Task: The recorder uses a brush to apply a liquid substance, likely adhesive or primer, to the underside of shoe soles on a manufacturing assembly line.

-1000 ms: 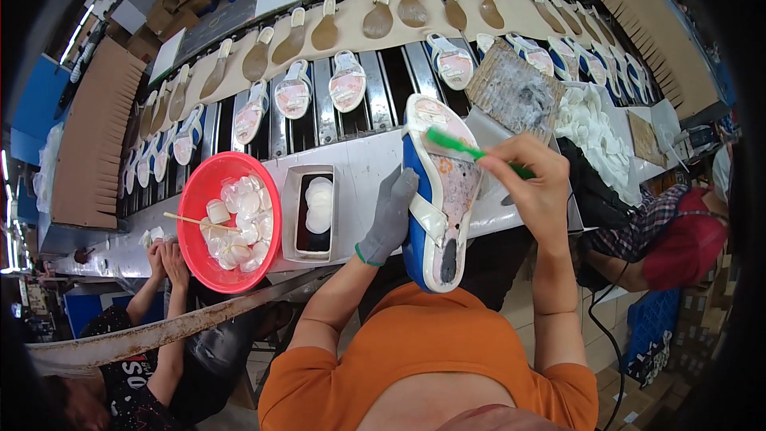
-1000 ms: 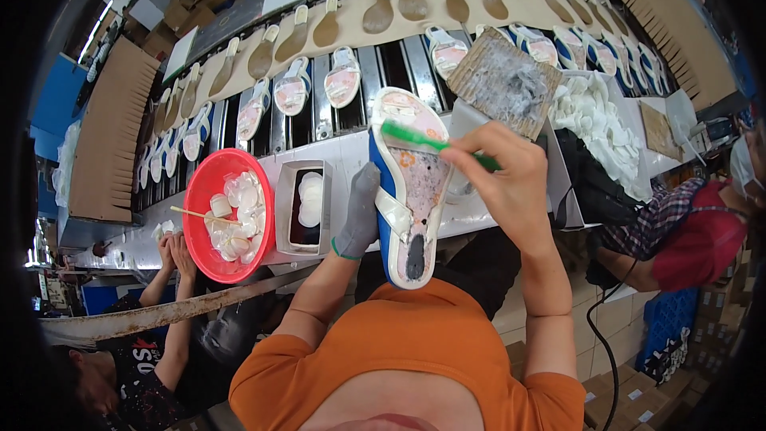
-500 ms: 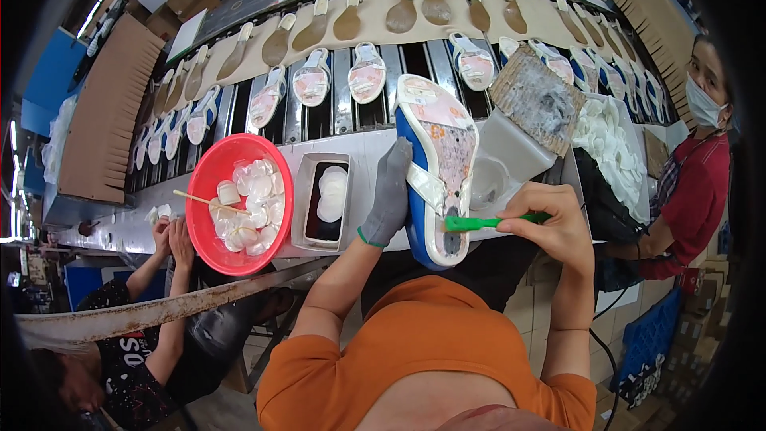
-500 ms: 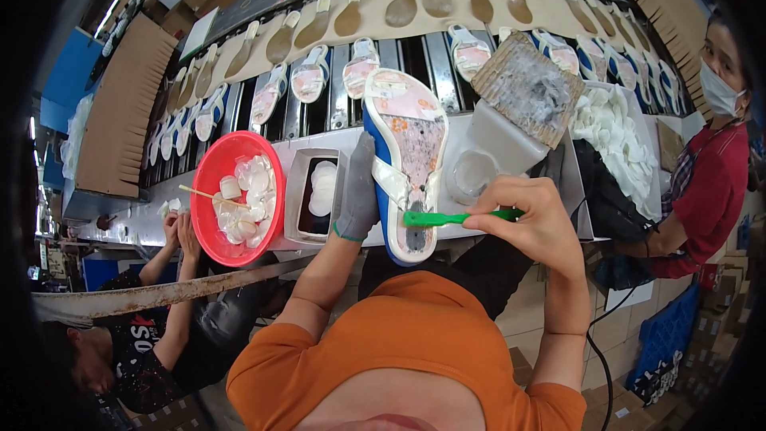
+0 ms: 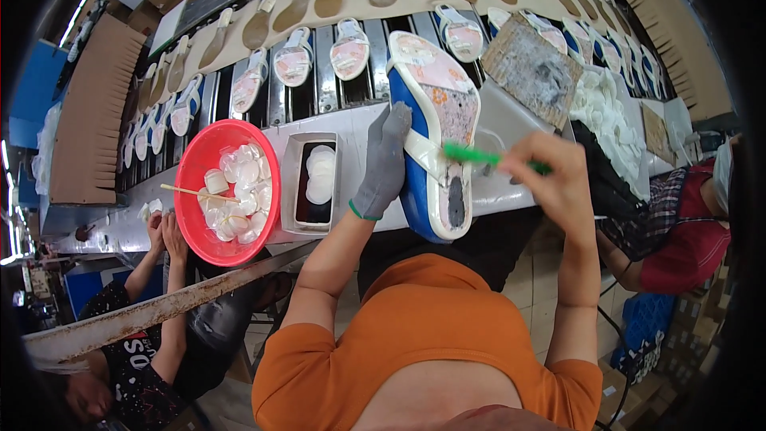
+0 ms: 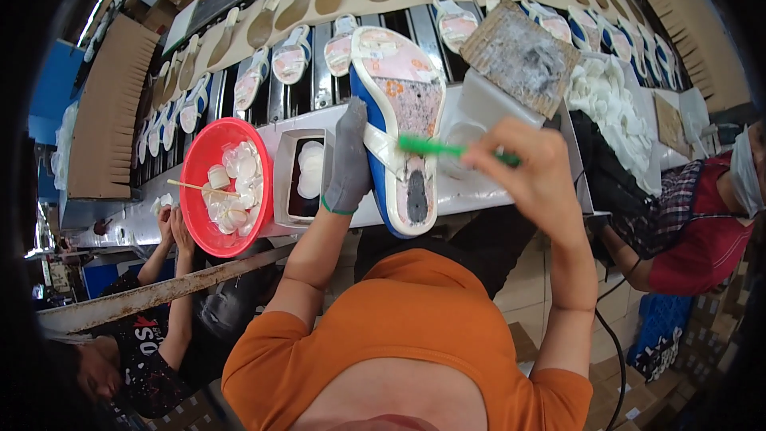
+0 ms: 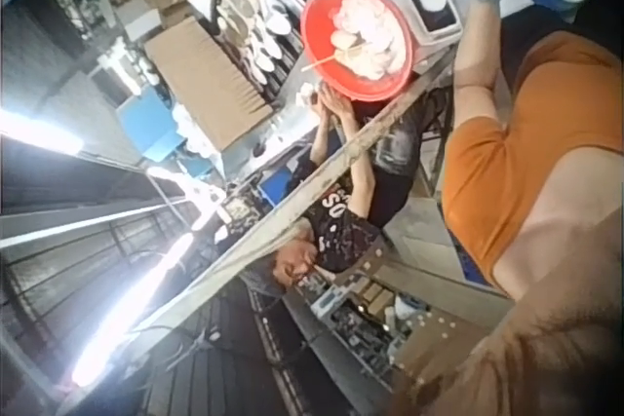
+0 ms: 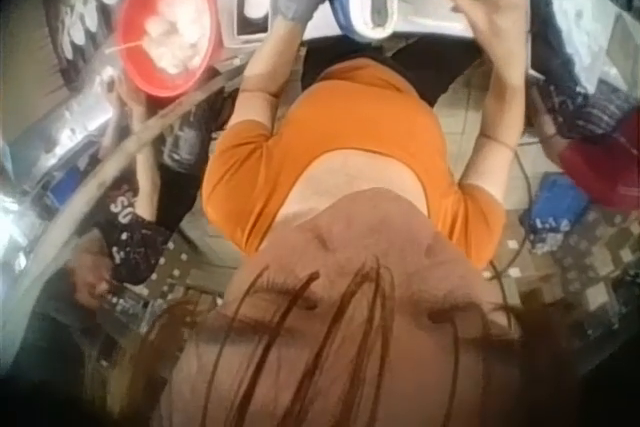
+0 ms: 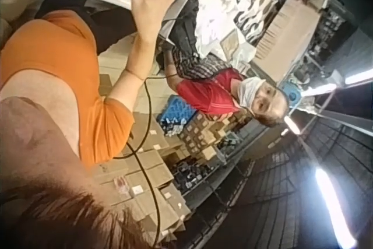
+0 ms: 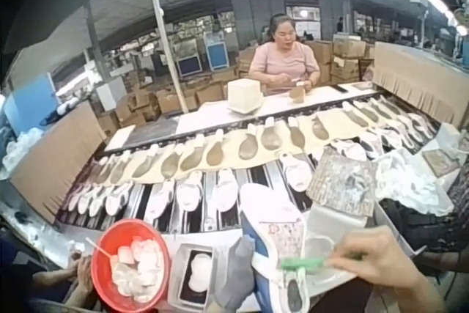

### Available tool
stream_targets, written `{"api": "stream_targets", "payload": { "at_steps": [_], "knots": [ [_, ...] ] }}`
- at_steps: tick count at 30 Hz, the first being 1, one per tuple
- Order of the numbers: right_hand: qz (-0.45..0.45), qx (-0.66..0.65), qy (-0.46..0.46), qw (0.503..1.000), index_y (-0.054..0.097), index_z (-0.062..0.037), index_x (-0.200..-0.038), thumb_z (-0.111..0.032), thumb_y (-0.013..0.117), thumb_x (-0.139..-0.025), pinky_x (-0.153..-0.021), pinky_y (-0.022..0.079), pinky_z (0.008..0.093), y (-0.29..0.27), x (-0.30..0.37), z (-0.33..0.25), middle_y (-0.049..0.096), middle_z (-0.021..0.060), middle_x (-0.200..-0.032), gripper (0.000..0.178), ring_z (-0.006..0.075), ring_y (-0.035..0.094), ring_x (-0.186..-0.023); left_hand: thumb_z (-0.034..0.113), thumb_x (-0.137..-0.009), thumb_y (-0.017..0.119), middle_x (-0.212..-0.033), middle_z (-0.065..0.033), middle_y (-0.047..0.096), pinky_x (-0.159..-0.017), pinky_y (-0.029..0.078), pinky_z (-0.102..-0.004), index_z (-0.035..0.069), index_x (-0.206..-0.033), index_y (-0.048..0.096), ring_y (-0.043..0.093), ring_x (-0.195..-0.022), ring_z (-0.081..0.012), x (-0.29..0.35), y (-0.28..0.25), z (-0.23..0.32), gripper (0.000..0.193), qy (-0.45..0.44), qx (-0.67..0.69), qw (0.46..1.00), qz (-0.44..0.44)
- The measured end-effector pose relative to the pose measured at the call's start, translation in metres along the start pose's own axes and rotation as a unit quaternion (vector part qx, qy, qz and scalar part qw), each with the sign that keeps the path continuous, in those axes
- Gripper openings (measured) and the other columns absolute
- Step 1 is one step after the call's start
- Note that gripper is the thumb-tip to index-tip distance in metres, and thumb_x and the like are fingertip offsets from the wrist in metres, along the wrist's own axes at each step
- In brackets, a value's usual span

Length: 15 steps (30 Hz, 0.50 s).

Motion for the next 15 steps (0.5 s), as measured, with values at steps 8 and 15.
{"api": "stream_targets", "payload": {
  "at_steps": [8,15],
  "knots": [
    [-0.113,-0.021,-0.078,0.990,0.068,0.0025,-0.080,-0.007,0.082,-0.076,-0.059,0.046,0.0287,0.000,0.017,-0.016,0.064,0.0074,-0.073,0.018,0.0176,0.062,-0.066,0.051,-0.101,0.046,-0.121,-0.0155,0.065,-0.090,0.056,-0.0354,-0.001,-0.136,0.051,0.068,-0.104,-0.0218,-0.009,-0.003,-0.004,0.063,0.000,0.016,1.000,-0.013],
    [-0.035,-0.009,-0.036,0.999,0.067,-0.0015,-0.081,-0.011,0.082,-0.078,-0.055,0.047,0.0283,-0.001,0.006,0.000,0.065,0.0061,-0.076,0.018,0.0196,0.064,-0.064,0.042,-0.101,0.050,-0.105,-0.0073,0.066,-0.082,0.050,-0.0277,-0.003,-0.120,0.059,0.061,-0.093,-0.0113,-0.004,0.010,0.009,0.049,0.027,0.043,0.998,0.026]
  ]
}}
Point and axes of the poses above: each hand's wrist, its own x-axis away from the middle knuckle, its own y-axis out of the palm, z = x × y, the point moved 4 cm from there along -x, towards the middle knuckle
